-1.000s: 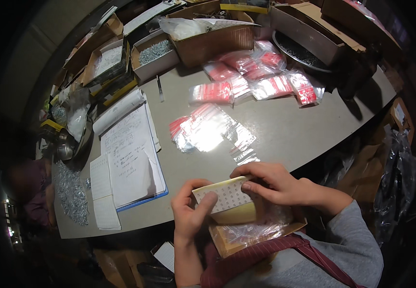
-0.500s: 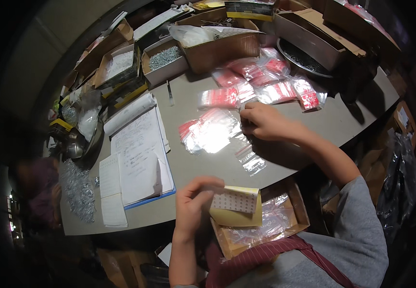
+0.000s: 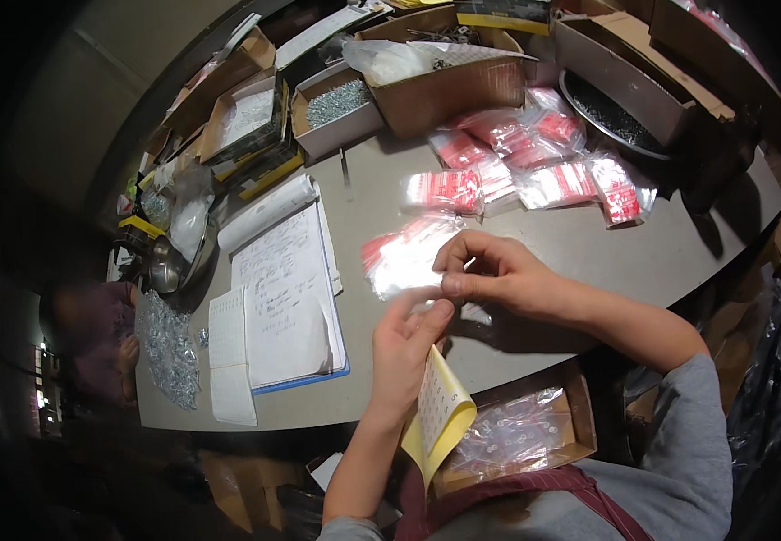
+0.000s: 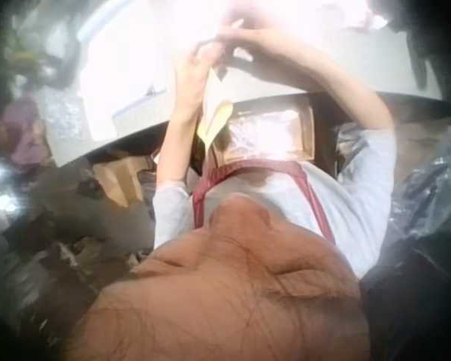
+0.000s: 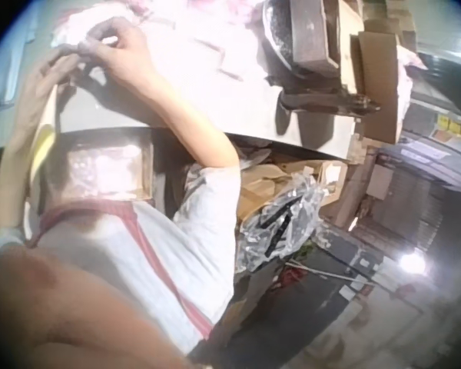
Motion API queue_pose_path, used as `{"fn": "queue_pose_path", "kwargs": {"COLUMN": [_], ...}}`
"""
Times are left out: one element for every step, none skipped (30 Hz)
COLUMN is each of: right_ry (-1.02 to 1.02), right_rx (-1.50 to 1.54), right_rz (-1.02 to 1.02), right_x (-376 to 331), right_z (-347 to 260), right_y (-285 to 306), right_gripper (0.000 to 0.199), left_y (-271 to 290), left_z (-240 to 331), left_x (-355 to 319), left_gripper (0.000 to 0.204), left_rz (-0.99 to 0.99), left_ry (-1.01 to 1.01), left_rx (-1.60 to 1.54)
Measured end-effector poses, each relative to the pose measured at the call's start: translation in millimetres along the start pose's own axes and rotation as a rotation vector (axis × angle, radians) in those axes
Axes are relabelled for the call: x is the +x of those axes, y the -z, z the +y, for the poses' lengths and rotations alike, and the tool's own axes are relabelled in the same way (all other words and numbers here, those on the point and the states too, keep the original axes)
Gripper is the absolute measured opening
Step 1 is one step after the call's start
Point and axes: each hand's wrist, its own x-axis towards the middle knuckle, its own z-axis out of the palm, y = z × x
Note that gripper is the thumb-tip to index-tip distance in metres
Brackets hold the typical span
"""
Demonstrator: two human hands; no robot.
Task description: The person repeatedly peels small round labels from a sheet and applies them to small transparent plastic pouches on a cluttered work table. The person handles the label sheet and pouches by hand, placing each labeled pouch back on the table.
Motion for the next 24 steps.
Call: {"fn": "queue_pose_path", "kwargs": {"right_ry": [-0.010,-0.020,-0.034,-0.014,0.007,0.027,0.010,-0.010,-0.029,-0.025,-0.020,-0.015,-0.025,-0.035,-0.045,-0.035,-0.025,-0.015,-0.023,-0.014,-0.006,0.001,0.025,-0.003], "right_rx": [-0.006,-0.011,0.003,0.013,0.023,0.032,0.057,0.083,0.108,0.103,0.098,0.093,0.123,0.153,0.183,0.192,0.200,0.211,0.210,0.188,0.166,0.148,0.131,0.133], "right_rz": [-0.017,-0.033,-0.033,-0.024,-0.015,-0.005,-0.005,-0.010,-0.014,-0.009,-0.003,0.004,0.037,0.070,0.102,0.105,0.107,0.100,0.112,0.099,0.084,0.064,0.045,0.035], "right_x": [-0.8,-1.3,-2.2,-2.0,-1.6,-1.4,-2.2,-2.4,-3.0,-2.9,-2.9,-3.1,-3.2,-2.6,-2.2,-1.9,-1.6,-1.7,-2.4,-3.4,-4.3,-3.8,-3.1,-3.4], "right_z": [2.7,4.3,2.7,5.7,9.3,11.9,12.3,9.9,8.3,7.5,7.2,6.6,4.4,1.6,-1.0,-3.3,-5.4,-9.3,-11.6,-10.8,-9.4,-6.0,-2.7,-2.3], "right_y": [-1.0,-1.5,-1.8,-0.4,1.0,1.7,1.6,0.5,-0.2,-1.0,-1.6,-2.1,-0.1,3.0,5.7,7.7,9.4,8.3,6.3,5.3,4.3,2.4,0.3,-1.1], "right_gripper": [0.018,0.019,0.018,0.017,0.017,0.017,0.016,0.016,0.017,0.017,0.017,0.017,0.017,0.017,0.018,0.018,0.018,0.018,0.018,0.018,0.018,0.019,0.019,0.019], "left_y": [-2.0,-2.4,-0.2,2.9,4.1,3.8,1.2,-0.5,-1.9,-2.9,-3.2,-2.2,-1.2,-0.2,0.8,1.8,2.5,1.8,0.0,-2.0,-4.3,-5.7,-6.0,-5.2], "left_z": [-2.1,-3.9,-6.3,-9.0,-10.0,-10.8,-9.8,-9.7,-10.6,-10.9,-11.6,-13.1,-15.6,-17.6,-19.1,-20.3,-21.1,-18.7,-17.6,-16.3,-14.6,-13.2,-12.7,-13.0], "left_x": [0.9,1.7,2.3,2.3,2.3,1.7,0.4,-0.6,-0.9,-2.5,-3.9,-5.7,-6.2,-6.6,-6.9,-7.0,-6.9,-9.2,-7.9,-6.7,-5.5,-4.7,-4.2,-3.9], "left_gripper": [0.018,0.017,0.016,0.015,0.014,0.013,0.012,0.011,0.011,0.010,0.009,0.009,0.009,0.009,0.010,0.012,0.014,0.016,0.017,0.019,0.020,0.021,0.023,0.022], "left_rz": [0.018,0.035,0.012,-0.014,-0.041,-0.029,-0.017,0.000,0.004,0.014,0.024,0.020,0.010,0.000,0.000,0.000,0.001,0.010,0.010,0.010,0.012,0.022,0.033,0.049], "left_ry": [-0.007,-0.013,-0.028,-0.045,-0.062,-0.059,-0.056,-0.053,-0.074,-0.099,-0.123,-0.142,-0.161,-0.180,-0.177,-0.174,-0.171,-0.151,-0.130,-0.108,-0.099,-0.089,-0.079,-0.086], "left_rx": [-0.008,-0.015,0.013,0.039,0.065,0.065,0.065,0.063,0.074,0.084,0.095,0.103,0.106,0.109,0.107,0.105,0.103,0.098,0.088,0.079,0.073,0.069,0.065,0.067]}}
